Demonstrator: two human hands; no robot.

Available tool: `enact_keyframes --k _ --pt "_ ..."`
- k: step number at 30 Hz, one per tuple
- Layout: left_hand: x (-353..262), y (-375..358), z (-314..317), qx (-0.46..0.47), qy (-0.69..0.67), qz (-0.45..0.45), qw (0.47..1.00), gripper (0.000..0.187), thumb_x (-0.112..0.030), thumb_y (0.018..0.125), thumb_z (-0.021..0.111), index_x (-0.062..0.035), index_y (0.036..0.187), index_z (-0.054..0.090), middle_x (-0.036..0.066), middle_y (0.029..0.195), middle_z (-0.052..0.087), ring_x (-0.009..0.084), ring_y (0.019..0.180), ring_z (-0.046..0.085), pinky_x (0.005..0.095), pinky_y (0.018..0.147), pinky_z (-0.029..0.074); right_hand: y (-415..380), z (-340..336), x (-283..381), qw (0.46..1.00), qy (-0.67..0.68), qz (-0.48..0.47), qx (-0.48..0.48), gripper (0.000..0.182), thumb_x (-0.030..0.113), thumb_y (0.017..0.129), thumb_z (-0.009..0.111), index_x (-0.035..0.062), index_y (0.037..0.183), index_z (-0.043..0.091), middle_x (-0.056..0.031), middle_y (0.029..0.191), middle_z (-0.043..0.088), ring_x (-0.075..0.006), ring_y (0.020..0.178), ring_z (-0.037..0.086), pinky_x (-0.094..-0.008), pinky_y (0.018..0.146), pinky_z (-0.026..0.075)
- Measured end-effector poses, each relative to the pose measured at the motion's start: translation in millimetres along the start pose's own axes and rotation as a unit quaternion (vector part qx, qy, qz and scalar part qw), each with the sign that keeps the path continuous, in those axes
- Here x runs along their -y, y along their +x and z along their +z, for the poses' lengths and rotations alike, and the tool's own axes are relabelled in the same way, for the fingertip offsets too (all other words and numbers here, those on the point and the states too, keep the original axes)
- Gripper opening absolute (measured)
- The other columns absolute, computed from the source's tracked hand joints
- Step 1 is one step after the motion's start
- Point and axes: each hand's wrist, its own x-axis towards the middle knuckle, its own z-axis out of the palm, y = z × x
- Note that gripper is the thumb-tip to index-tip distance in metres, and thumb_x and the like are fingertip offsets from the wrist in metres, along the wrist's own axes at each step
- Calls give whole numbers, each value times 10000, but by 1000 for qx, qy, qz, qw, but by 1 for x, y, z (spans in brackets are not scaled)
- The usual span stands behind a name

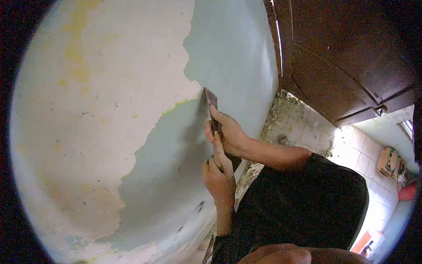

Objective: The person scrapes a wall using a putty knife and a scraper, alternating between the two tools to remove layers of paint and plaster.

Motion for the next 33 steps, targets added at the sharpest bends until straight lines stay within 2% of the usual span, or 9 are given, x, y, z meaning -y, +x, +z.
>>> enact_keyframes --k 4,6,10,15,18,25,29,31,33 --pt "-17 11 -14 -1 13 35 999 261 -209 906 664 3 792 562 196 720 544 396 693 560 482 615 445 -14 18 10 997 -79 6 -6 493 516 1010 474 100 748 509 -37 587 529 -146 477 498 -274 430 397" --pt "-17 12 -16 -35 0 64 997 262 -193 887 692 -3 766 560 173 687 542 379 637 556 468 581 448 -18 35 8 998 -54 34 -15 642 584 1008 403 179 512 348 -16 424 373 -133 364 345 -261 371 288" --pt "-14 22 -26 -53 -30 98 993 281 -204 899 683 -4 749 554 170 670 532 375 613 551 471 562 447 -13 42 2 997 49 48 -20 627 572 1015 397 202 520 298 -7 430 364 -127 344 294 -265 344 253" --pt "-28 30 -40 -4 -16 70 997 375 -269 962 591 40 750 591 242 689 573 428 651 583 502 590 442 -10 41 5 989 124 57 48 619 530 1032 385 200 517 297 7 430 352 -112 334 276 -241 325 224" --pt "-29 32 -39 20 8 45 999 414 -299 974 570 46 747 590 255 707 585 444 679 594 520 624 449 -11 51 13 982 184 45 3 622 529 1032 381 195 515 297 5 431 350 -115 335 279 -251 324 225" --pt "-20 71 5 56 -67 29 996 463 -346 992 531 58 786 620 290 763 615 477 728 600 543 695 451 26 28 48 996 74 -31 -25 645 559 1014 396 202 492 271 5 412 316 -136 332 266 -271 328 218" --pt "-13 63 10 57 -66 87 992 383 -293 966 574 33 765 585 245 712 580 444 665 584 525 621 447 22 16 40 998 26 -45 -30 651 566 1007 417 203 486 269 5 410 313 -135 333 279 -269 326 207" --pt "-3 49 4 31 -56 117 991 336 -241 945 610 3 723 546 204 660 544 409 609 570 506 564 445 6 18 22 997 66 -19 -35 453 450 1018 493 145 700 391 25 491 328 -137 350 343 -286 332 295" --pt "3 34 -9 60 -73 126 988 309 -218 934 616 -5 720 550 193 651 535 398 595 566 492 537 440 -4 22 9 997 63 -17 -31 460 457 1016 493 146 692 393 24 490 329 -139 347 350 -285 329 293"
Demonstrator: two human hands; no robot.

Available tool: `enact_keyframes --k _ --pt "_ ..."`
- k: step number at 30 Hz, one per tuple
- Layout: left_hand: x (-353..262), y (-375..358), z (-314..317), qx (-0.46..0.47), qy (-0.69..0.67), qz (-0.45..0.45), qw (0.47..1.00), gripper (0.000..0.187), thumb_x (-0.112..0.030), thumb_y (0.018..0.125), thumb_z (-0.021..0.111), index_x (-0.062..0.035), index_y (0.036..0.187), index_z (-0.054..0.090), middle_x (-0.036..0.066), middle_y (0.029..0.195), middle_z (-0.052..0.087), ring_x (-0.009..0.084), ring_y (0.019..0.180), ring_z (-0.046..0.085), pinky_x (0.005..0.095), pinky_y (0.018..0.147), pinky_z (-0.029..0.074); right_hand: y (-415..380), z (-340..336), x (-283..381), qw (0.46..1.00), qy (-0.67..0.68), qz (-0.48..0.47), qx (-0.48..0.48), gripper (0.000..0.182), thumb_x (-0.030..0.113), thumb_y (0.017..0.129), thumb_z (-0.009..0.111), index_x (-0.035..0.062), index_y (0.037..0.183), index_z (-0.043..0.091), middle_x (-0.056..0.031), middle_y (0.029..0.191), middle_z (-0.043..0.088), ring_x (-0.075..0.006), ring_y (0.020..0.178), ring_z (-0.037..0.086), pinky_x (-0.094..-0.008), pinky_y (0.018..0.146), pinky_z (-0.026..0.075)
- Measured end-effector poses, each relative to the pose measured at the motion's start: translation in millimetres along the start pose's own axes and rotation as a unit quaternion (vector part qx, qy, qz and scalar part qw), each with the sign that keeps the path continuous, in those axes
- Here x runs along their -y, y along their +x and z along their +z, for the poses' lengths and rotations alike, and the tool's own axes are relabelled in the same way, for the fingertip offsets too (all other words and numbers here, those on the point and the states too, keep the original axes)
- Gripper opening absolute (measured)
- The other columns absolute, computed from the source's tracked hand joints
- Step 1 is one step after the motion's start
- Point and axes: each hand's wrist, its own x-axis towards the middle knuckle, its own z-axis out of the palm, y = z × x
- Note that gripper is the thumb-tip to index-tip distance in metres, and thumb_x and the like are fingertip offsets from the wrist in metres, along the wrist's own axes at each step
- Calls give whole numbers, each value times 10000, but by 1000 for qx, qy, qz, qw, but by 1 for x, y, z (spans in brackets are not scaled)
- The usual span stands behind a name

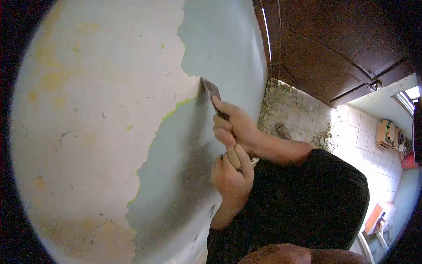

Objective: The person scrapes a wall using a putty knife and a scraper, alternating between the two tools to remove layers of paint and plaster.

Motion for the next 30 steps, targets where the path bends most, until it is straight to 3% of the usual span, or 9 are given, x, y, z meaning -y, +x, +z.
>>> enact_keyframes --k 3,5,9,15,18,20,24,27,30 --pt "-8 -2 -10 12 3 -7 1000 291 -202 924 625 -10 717 554 181 641 523 393 578 557 484 514 435 -9 5 -1 1000 -17 2 19 449 459 1013 500 144 707 408 25 489 330 -140 351 375 -281 325 298" --pt "-12 -3 -11 -6 5 -1 1000 293 -204 922 627 -11 715 553 181 641 524 394 572 554 481 510 434 -13 16 5 997 -45 51 -31 658 528 1019 425 193 473 274 -17 390 305 -137 309 296 -275 304 258" --pt "-11 0 -12 -3 28 0 1000 307 -218 924 628 -11 711 551 185 648 541 400 570 555 481 508 435 -12 16 3 996 -14 82 -27 653 530 1019 419 199 475 274 -17 389 302 -135 309 300 -269 310 259" --pt "-6 21 4 -6 2 -16 1000 303 -230 926 631 -13 730 552 180 638 532 400 580 559 486 510 437 8 10 16 999 -39 23 18 654 538 1014 428 202 470 286 -17 385 302 -132 305 303 -260 319 244" --pt "-7 5 3 -4 20 -2 1000 287 -225 928 623 -11 749 554 177 639 530 399 592 563 495 517 444 1 12 14 999 -27 13 -38 645 528 1014 437 210 474 289 -7 386 302 -133 299 299 -264 316 243" --pt "-10 0 -2 9 12 -2 1000 284 -222 928 620 -10 750 555 177 643 532 398 595 565 499 521 447 -6 -1 7 998 -20 44 28 430 475 992 537 147 748 403 31 486 301 -122 350 327 -273 344 294" --pt "-11 3 4 -1 -3 8 1000 287 -217 934 606 -9 743 554 179 659 543 399 595 570 505 528 454 -2 -2 10 997 -24 57 36 424 469 997 530 143 757 404 31 486 304 -123 352 333 -282 341 296" --pt "-8 -4 4 13 0 -17 1000 289 -223 939 601 -9 748 564 182 673 556 402 601 576 505 528 453 -3 5 10 999 -52 -11 3 447 458 1004 521 140 716 393 30 484 306 -131 350 340 -289 340 297" --pt "-9 6 5 -8 18 -14 1000 287 -224 947 589 -7 761 575 183 679 566 408 609 579 505 531 450 2 8 15 998 -52 23 0 479 446 1011 509 140 665 380 26 482 309 -139 344 347 -296 339 297"
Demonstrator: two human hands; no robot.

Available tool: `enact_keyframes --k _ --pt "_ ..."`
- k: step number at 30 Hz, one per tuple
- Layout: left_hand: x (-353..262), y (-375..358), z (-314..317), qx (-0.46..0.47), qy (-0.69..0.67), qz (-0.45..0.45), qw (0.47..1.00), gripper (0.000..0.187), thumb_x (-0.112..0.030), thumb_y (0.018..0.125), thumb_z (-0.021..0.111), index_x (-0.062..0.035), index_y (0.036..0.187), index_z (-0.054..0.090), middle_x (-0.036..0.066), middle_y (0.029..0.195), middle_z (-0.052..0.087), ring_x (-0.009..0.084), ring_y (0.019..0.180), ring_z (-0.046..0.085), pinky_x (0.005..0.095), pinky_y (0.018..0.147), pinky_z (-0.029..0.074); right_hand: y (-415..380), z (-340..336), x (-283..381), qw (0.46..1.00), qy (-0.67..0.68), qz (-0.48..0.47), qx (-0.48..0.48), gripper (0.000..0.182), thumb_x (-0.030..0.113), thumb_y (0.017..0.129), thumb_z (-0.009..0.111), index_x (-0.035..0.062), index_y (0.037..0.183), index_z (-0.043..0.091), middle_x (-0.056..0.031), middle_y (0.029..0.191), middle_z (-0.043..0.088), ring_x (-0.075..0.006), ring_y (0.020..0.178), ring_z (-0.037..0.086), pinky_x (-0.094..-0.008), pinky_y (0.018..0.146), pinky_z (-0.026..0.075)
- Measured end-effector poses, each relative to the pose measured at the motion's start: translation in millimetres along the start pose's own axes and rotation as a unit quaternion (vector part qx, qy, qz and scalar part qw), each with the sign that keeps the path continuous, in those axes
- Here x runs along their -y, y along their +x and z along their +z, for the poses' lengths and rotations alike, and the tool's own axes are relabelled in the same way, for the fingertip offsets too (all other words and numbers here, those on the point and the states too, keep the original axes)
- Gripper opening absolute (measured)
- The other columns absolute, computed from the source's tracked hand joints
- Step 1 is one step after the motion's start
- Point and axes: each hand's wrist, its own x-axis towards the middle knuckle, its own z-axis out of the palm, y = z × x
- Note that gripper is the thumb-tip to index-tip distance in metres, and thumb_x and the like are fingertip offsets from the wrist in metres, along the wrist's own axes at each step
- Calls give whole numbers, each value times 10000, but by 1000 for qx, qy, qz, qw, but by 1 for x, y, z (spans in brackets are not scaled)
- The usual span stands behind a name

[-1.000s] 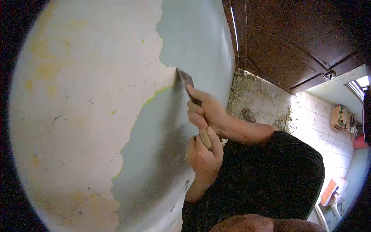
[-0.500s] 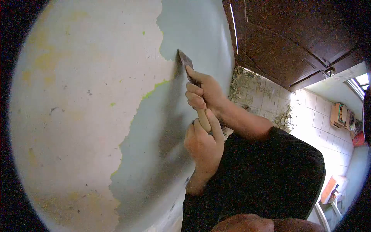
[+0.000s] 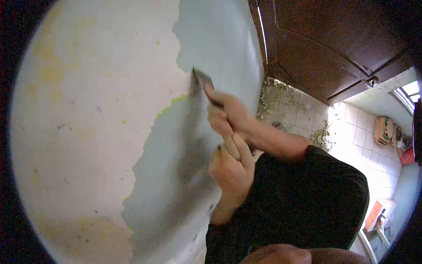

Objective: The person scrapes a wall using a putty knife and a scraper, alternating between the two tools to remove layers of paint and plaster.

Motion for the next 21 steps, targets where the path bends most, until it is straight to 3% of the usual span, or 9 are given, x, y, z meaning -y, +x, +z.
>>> enact_keyframes --k 3,6,9,11,15,17,19,21 --pt "1 19 6 -20 -37 -40 998 371 -273 977 540 22 762 608 247 661 580 452 589 579 533 553 435 11 5 10 994 -18 -92 47 496 436 1013 507 145 635 368 24 480 308 -144 339 348 -299 338 297" --pt "-1 -6 1 1 0 15 1000 270 -199 939 607 -13 749 566 178 647 544 400 584 558 485 518 436 -4 5 2 998 -27 -47 29 501 443 1015 496 148 631 370 19 476 310 -146 337 344 -306 336 282" --pt "3 -6 12 -22 -35 9 999 263 -184 929 622 -17 737 558 175 639 533 387 564 544 481 508 432 -5 -5 -3 999 -48 -4 9 510 448 1016 491 152 619 371 17 474 307 -147 338 345 -313 334 268" --pt "2 0 13 -35 -44 27 998 260 -175 926 624 -16 732 555 169 625 522 384 551 532 481 504 429 5 -1 7 997 32 -18 71 471 449 1013 498 147 662 415 26 474 304 -140 336 337 -311 334 264" --pt "-3 -10 8 -12 -27 10 1000 283 -198 940 608 -4 739 561 188 645 554 393 586 565 487 512 427 -2 -5 1 996 -67 -1 62 408 441 1016 499 144 742 442 44 479 295 -128 334 321 -301 337 267" --pt "-5 -5 9 -3 -29 -11 1000 300 -215 947 600 0 741 563 194 657 569 398 601 579 493 517 427 2 6 7 999 -24 6 33 639 533 990 490 206 475 300 13 388 302 -133 302 293 -277 328 233" --pt "-3 19 14 13 -57 -81 995 303 -239 961 576 9 789 606 203 684 594 404 625 600 510 529 433 11 6 15 998 -34 -31 37 664 545 994 472 204 456 286 11 387 303 -132 298 290 -279 320 227" --pt "-2 19 14 -4 -50 -70 996 293 -243 965 564 10 838 636 199 681 592 411 623 596 520 536 435 16 5 21 989 -63 -80 105 595 510 1003 481 181 526 347 21 409 313 -125 297 287 -281 310 225"
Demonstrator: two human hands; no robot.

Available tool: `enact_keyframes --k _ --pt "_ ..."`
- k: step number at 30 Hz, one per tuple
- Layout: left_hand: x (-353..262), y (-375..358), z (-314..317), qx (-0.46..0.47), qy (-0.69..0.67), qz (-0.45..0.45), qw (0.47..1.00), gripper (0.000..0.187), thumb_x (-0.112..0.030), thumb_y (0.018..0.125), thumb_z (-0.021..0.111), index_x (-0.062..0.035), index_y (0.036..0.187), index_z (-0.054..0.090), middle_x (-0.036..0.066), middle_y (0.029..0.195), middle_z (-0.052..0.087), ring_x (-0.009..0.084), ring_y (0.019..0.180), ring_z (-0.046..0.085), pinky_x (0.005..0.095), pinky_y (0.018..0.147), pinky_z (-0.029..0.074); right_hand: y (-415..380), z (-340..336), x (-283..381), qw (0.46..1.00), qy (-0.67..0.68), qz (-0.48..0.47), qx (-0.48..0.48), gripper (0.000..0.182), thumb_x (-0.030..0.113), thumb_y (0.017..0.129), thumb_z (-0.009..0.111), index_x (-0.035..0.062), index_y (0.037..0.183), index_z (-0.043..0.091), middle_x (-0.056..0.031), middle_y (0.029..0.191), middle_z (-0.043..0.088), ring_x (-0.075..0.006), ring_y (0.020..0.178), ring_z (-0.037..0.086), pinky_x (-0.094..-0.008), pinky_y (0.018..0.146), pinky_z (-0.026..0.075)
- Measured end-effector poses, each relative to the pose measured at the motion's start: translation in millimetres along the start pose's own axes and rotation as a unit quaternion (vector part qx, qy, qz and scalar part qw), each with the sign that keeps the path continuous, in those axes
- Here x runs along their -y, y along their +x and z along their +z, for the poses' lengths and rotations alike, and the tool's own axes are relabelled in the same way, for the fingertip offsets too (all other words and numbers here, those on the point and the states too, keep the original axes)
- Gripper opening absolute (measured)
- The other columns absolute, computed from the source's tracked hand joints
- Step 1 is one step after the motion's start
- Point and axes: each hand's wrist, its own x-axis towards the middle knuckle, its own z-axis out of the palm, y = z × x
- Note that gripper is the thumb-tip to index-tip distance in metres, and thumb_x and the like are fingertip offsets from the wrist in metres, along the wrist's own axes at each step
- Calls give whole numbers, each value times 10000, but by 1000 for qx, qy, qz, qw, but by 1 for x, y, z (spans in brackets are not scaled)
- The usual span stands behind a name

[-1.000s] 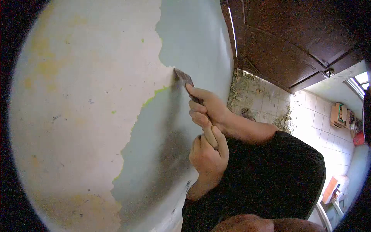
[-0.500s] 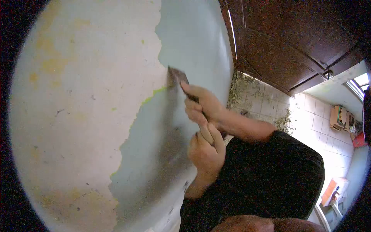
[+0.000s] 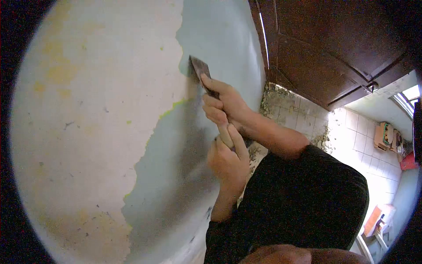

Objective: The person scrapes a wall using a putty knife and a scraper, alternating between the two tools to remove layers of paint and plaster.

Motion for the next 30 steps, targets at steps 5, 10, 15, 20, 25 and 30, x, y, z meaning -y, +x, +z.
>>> enact_keyframes --k 5,10,15,20,25,30 --pt "6 -40 3 -5 -22 46 999 289 -240 954 583 23 850 639 201 669 586 418 596 585 509 527 445 -24 -3 -12 996 -6 76 -51 457 452 1017 492 131 702 412 7 456 348 -134 309 349 -309 296 274" --pt "-4 -17 3 -9 -4 35 999 271 -223 947 593 26 852 639 198 655 582 420 578 581 504 526 458 -8 0 1 999 4 15 -41 321 428 1009 526 163 855 430 43 467 337 -111 295 320 -278 298 256" --pt "-6 -26 6 -49 -42 87 994 254 -214 944 596 23 861 636 196 677 588 419 593 582 501 538 461 -22 8 5 996 5 91 -7 290 416 1019 511 165 892 442 47 474 337 -104 305 329 -272 301 257" --pt "2 -35 6 -16 -25 43 999 246 -212 952 585 23 910 646 197 723 598 410 633 586 499 544 451 -24 3 -9 997 -2 70 -11 296 426 1013 518 164 889 455 49 473 324 -97 313 312 -271 300 259" --pt "-7 -2 -1 -50 -17 29 998 259 -226 959 575 4 851 624 197 701 587 412 624 581 494 535 439 1 9 3 999 8 44 4 331 461 1007 511 177 843 469 50 466 315 -104 317 305 -276 305 240" --pt "-7 -24 3 -49 -29 60 997 293 -234 950 594 -4 769 591 193 667 574 412 602 579 512 526 422 -26 21 4 997 -9 78 -15 366 473 1009 496 172 800 489 45 457 327 -114 306 297 -278 306 229"
